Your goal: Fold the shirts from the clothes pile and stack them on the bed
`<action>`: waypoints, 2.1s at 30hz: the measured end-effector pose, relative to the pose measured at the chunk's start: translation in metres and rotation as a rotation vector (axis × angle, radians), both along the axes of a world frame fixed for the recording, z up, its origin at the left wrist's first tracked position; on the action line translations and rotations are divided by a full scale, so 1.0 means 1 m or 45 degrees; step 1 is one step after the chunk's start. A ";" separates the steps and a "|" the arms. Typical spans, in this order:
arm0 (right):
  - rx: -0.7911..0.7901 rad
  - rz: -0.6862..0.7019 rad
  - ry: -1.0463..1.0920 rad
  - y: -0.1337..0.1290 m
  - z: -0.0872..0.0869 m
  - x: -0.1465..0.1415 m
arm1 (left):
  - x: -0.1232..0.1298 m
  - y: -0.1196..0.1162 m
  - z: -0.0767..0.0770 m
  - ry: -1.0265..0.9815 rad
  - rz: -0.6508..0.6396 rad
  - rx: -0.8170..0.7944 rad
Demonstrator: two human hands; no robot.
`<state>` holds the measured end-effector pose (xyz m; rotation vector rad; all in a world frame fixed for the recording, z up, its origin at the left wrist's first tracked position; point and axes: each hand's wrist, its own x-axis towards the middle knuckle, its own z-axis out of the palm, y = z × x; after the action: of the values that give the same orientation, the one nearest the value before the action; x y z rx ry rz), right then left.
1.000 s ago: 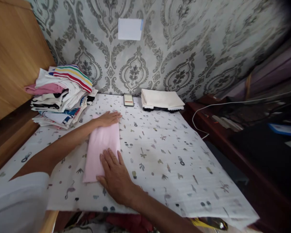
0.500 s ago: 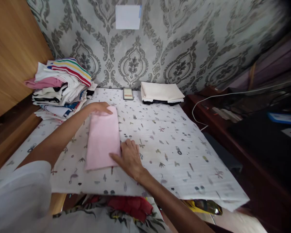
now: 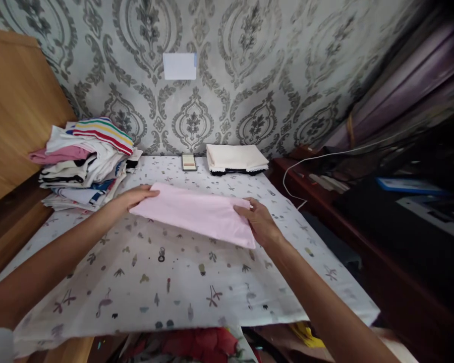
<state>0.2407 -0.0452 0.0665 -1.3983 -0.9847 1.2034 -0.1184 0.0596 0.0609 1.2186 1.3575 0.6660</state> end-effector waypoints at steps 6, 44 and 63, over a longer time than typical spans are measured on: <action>0.031 -0.003 -0.598 0.003 -0.046 0.015 | 0.015 -0.034 -0.029 0.002 0.073 -0.023; -0.371 -0.062 0.312 -0.055 -0.023 0.003 | 0.089 -0.121 0.003 0.981 -0.604 1.017; -0.037 0.013 -0.762 -0.032 -0.044 0.045 | 0.181 -0.092 0.036 0.670 -0.672 0.913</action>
<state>0.2852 -0.0771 0.0228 -1.8265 -1.3817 0.8130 0.0623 -0.0322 0.0967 2.3553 1.1385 0.4687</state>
